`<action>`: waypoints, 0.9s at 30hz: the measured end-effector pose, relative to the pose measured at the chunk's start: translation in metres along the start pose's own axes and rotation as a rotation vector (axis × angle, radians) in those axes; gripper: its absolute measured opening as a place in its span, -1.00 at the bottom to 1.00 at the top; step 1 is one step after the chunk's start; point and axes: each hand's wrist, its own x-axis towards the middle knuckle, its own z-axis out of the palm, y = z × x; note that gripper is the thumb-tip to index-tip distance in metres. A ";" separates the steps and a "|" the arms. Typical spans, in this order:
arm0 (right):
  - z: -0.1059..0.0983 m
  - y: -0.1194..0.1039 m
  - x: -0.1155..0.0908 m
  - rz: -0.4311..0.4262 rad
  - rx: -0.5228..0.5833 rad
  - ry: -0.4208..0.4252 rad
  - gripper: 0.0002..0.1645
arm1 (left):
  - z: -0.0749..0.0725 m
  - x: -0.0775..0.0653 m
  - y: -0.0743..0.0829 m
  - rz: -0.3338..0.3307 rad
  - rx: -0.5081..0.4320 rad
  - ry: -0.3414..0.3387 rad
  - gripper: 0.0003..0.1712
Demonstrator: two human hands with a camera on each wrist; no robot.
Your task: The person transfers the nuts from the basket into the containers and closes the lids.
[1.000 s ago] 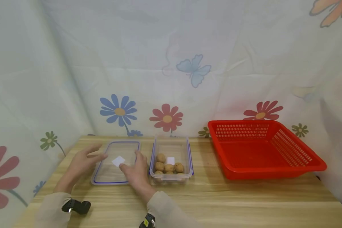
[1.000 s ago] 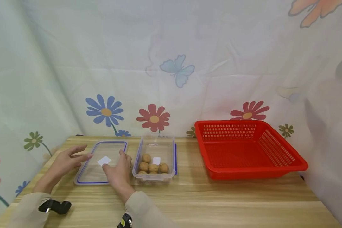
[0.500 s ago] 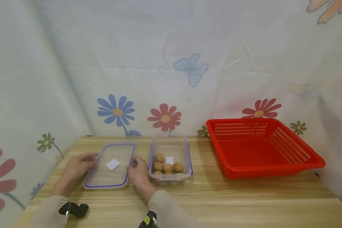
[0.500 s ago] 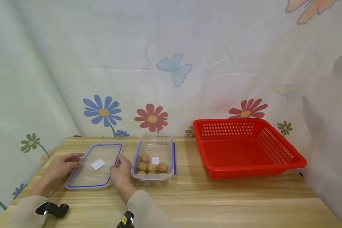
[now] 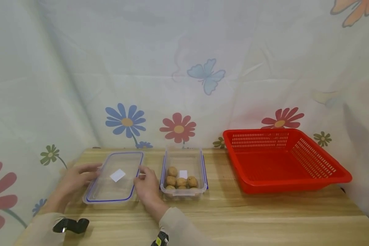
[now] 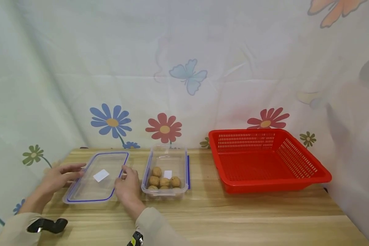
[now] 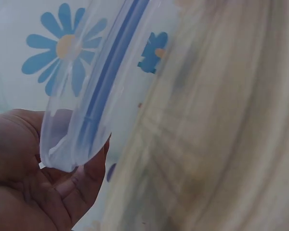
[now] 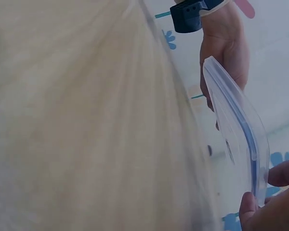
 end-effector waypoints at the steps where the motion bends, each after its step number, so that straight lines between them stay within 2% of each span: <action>1: -0.001 -0.003 0.000 -0.004 0.004 -0.008 -0.47 | -0.002 0.000 0.002 0.009 -0.017 -0.002 -0.41; 4: -0.005 -0.012 0.001 -0.024 0.029 -0.037 -0.45 | -0.010 -0.002 0.011 0.014 -0.038 -0.002 -0.39; 10: -0.018 -0.030 0.007 -0.057 0.079 -0.085 -0.45 | -0.020 -0.006 0.032 -0.050 -0.024 0.001 -0.30; 14: -0.032 -0.040 0.012 -0.043 0.086 -0.139 -0.46 | -0.021 -0.008 0.046 -0.076 -0.038 0.020 -0.27; 17: -0.043 -0.047 0.015 -0.029 0.062 -0.165 -0.47 | -0.020 -0.010 0.057 -0.078 -0.054 0.037 -0.28; 20: -0.054 -0.052 0.019 -0.053 0.014 -0.170 -0.48 | -0.017 -0.013 0.069 -0.074 -0.064 0.061 -0.29; 27: -0.077 -0.056 0.024 -0.072 -0.044 -0.171 -0.48 | -0.001 -0.013 0.096 -0.070 -0.110 0.110 -0.31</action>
